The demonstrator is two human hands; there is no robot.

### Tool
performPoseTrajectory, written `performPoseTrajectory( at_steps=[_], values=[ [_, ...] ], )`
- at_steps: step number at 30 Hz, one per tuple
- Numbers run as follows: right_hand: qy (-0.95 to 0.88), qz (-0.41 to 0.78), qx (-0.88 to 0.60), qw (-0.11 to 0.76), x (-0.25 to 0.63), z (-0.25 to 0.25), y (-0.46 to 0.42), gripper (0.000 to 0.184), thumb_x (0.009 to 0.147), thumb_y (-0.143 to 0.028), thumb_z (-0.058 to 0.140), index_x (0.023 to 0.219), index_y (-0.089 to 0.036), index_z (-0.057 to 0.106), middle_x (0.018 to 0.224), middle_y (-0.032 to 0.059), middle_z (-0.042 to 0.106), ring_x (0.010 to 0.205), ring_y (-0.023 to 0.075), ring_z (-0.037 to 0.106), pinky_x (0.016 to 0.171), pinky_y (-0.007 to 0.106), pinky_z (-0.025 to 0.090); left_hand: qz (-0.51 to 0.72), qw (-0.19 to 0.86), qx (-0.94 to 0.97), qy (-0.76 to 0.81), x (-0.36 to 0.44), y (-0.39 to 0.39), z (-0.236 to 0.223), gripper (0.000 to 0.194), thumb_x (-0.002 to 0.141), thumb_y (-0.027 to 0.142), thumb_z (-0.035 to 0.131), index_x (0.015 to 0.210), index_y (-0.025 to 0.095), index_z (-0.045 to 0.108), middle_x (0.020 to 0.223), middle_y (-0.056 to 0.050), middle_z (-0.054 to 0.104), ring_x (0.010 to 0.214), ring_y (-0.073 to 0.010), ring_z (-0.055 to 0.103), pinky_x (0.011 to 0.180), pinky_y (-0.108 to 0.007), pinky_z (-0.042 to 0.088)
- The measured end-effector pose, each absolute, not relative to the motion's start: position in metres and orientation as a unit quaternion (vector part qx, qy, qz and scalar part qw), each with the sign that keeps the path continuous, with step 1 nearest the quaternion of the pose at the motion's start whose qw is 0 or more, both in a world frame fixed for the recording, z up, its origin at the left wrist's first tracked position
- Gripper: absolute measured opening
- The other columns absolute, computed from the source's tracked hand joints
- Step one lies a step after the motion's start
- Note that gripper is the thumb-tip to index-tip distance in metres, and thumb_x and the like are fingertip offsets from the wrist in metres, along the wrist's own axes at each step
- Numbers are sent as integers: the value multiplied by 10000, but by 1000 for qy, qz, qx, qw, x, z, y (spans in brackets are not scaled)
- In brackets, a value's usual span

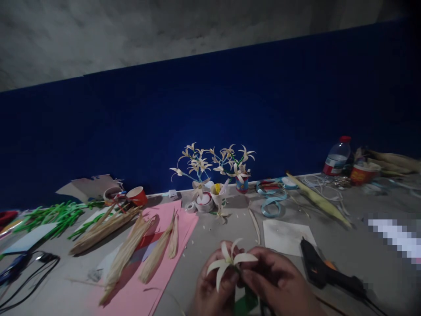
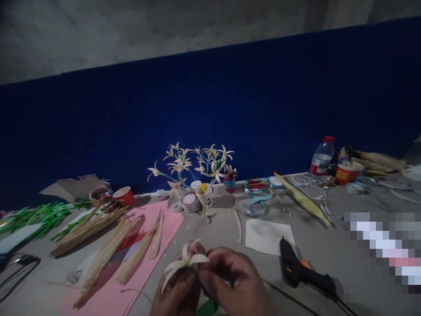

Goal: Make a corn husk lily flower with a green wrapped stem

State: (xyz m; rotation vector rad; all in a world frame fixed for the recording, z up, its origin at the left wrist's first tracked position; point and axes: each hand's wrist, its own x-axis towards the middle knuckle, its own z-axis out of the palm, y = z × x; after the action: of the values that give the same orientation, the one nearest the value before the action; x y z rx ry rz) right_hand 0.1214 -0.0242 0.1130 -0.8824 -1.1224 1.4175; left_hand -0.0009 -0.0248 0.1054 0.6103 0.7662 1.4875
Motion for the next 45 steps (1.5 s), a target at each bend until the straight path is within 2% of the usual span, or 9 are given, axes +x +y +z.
performPoseTrajectory(
  at_steps=[6,12,19,24,30,34,37,40,45],
  values=[
    [-518,537,-371,553,120,120,-26,316,791,-488,708,724,-188,634,661,-33,563,599,110,512,570,222,442,658,641,207,337,-3,-25,94,362,493,313,926,808,198,791,743,-52,757,843,-234,703,827,-297,532],
    [-516,604,-351,495,120,123,-26,423,811,-602,638,749,-192,554,659,-63,500,539,77,481,522,206,381,644,650,241,324,-7,-24,84,307,582,277,891,842,175,764,807,-71,751,843,-249,682,777,-318,536],
    [-534,616,-347,463,124,130,-26,432,833,-605,610,758,-184,543,634,-49,505,557,81,458,541,209,356,604,670,293,316,-6,-21,96,258,612,388,869,664,185,718,548,2,614,500,-138,558,509,-242,465],
    [-503,628,-372,462,120,130,-28,451,784,-620,657,742,-183,549,604,-50,519,523,81,482,522,203,394,584,676,307,329,-7,-21,102,291,604,433,860,765,214,754,521,0,608,443,-137,529,405,-229,392],
    [-576,510,-392,503,118,116,-29,344,910,-527,528,788,-207,562,667,-20,551,572,116,513,537,216,418,651,627,282,323,0,-19,90,347,533,421,888,819,250,790,786,-60,736,750,-247,675,649,-289,543],
    [-631,388,-446,503,118,108,-30,297,913,-480,525,794,-224,617,682,5,585,609,148,547,547,220,442,675,578,255,382,1,-20,73,340,552,340,890,867,274,779,880,-59,786,896,-278,706,817,-336,550],
    [-607,374,-460,530,115,108,-30,327,896,-506,540,776,-217,636,665,4,602,579,137,542,546,222,452,666,569,214,432,-1,-23,67,368,566,347,885,901,260,762,915,-84,799,959,-300,710,846,-370,550],
    [-586,426,-435,534,116,116,-28,390,868,-559,559,754,-193,634,613,-16,564,537,115,493,492,214,418,671,570,183,438,-3,-24,73,425,511,373,913,884,240,760,863,-88,801,905,-289,726,767,-332,559],
    [-561,536,-407,482,124,129,-26,425,815,-588,628,707,-178,599,635,-30,589,510,81,504,494,199,390,662,596,230,392,-4,-25,100,400,427,399,941,707,168,772,689,-55,756,638,-171,664,612,-230,504]
  ],
)
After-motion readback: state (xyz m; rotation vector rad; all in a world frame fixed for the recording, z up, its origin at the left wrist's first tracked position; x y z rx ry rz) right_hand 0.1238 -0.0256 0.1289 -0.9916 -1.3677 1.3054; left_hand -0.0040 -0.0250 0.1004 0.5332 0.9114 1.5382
